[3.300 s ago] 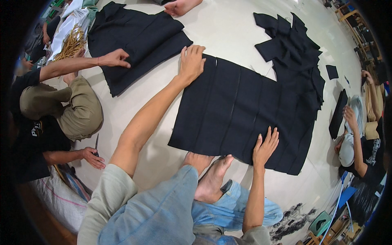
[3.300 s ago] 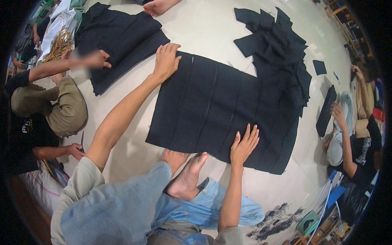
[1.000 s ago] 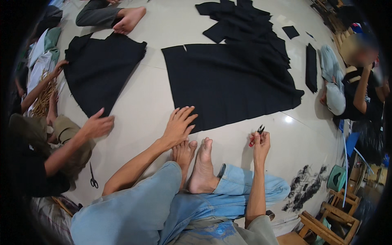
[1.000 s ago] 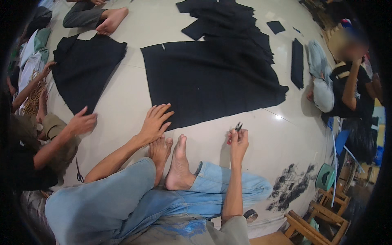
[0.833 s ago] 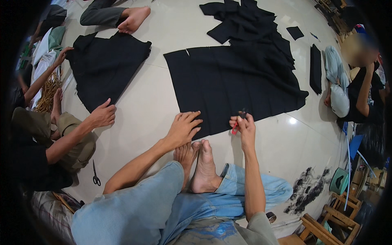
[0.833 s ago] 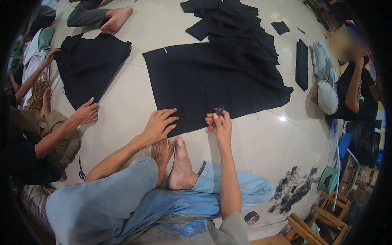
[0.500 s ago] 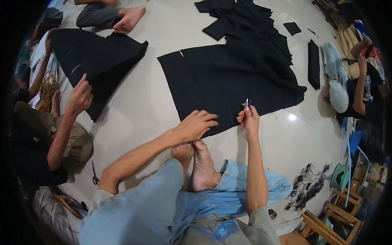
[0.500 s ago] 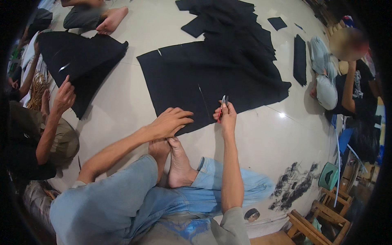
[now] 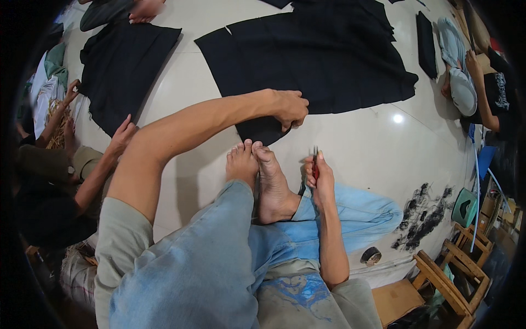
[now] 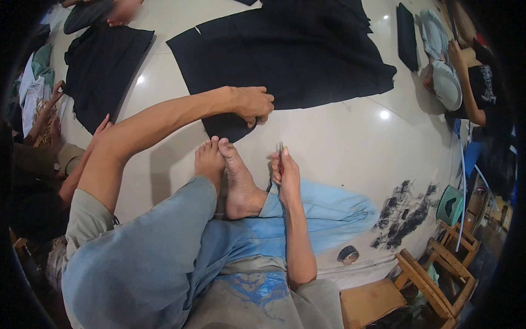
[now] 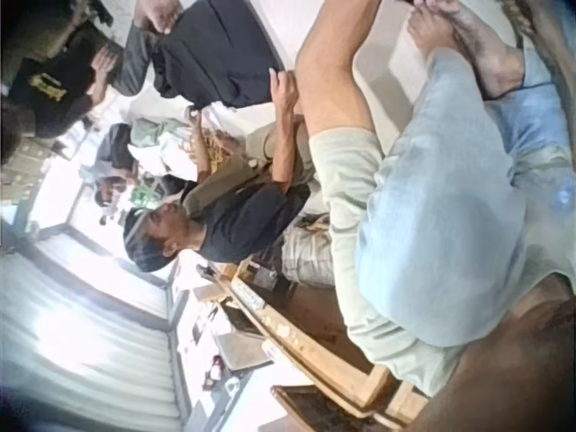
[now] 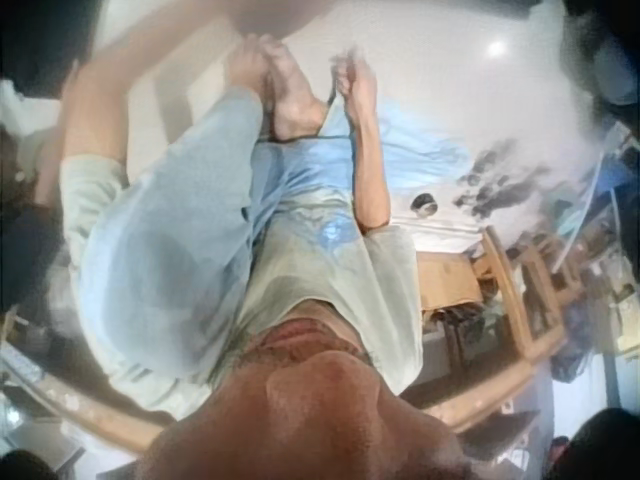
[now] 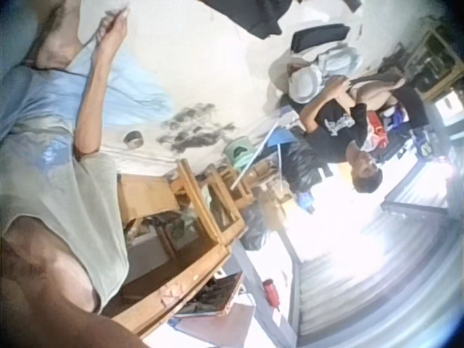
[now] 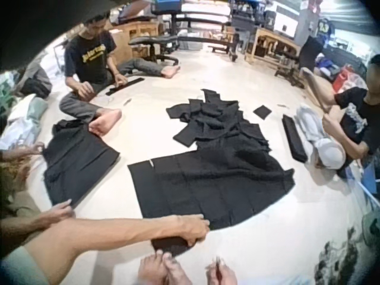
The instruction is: The person sits on the floor and uses a red utility knife to cut a large piece of black fabric into smaller rectangular pieces. They fold the fabric, make precise cuts along the edges, and place the cut pieces into a growing pile on the floor.
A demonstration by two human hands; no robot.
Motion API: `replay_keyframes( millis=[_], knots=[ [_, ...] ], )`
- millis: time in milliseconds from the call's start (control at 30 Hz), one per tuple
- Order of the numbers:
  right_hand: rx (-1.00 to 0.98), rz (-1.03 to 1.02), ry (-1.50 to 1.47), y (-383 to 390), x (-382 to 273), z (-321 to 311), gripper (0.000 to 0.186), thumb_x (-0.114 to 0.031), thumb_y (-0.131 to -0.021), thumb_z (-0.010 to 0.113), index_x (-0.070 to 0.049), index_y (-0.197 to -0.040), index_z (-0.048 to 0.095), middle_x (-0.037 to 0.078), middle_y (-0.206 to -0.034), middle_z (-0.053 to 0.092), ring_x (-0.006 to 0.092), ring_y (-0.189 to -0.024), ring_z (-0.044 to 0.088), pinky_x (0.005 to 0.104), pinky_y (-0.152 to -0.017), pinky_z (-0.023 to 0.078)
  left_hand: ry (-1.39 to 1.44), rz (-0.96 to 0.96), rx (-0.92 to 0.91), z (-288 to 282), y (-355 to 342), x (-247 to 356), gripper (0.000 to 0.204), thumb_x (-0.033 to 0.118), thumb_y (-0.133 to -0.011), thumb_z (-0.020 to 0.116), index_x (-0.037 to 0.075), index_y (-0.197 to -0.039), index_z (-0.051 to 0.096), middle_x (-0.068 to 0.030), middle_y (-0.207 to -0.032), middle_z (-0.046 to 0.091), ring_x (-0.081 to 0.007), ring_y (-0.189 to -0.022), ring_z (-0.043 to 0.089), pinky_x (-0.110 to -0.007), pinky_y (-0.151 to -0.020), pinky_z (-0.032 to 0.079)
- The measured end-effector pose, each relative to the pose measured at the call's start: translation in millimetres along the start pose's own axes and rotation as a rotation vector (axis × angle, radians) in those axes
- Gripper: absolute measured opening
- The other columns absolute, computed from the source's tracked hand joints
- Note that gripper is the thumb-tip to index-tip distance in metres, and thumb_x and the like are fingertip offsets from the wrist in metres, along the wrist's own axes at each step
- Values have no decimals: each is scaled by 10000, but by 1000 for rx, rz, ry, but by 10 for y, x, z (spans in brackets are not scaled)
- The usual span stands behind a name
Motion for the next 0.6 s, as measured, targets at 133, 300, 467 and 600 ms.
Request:
replay_keyframes(
  millis=[133,300,467,600],
  knots=[
    [-85,48,153,-155,14,317,456,-422,-1053,536,10,-1035,681,-60,-650,435,10,-515,349,187,-439,240,201,-140,-54,62,-31,-128,235,281,-709,838,162,-907,797,26,-916,706,-195,-1117,545,-423,-931,392],
    [-25,59,141,-230,161,606,417,-385,-1033,585,-6,-918,714,-46,-595,488,31,-481,369,211,-445,247,287,-208,-35,113,-39,-176,216,259,-700,840,159,-888,798,23,-869,717,-187,-1094,545,-406,-933,374],
    [62,61,110,-255,226,605,410,-367,-1036,583,-5,-896,715,-37,-587,504,35,-480,383,214,-464,268,306,-276,-47,102,-49,-186,224,238,-682,847,155,-884,799,21,-885,736,-178,-1078,587,-397,-931,366],
    [121,12,153,-276,230,636,405,-355,-1032,594,-1,-876,714,-26,-589,509,47,-516,405,221,-502,289,322,-259,-109,60,-54,-189,285,243,-712,844,180,-988,811,-23,-957,767,-197,-1015,660,-425,-935,367]
  ],
)
Point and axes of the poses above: each hand's wrist, its own y-axis away from the middle knuckle, its own z-axis out of the palm, x = y × z, the point moved 4 cm from there along -y, towards the middle knuckle
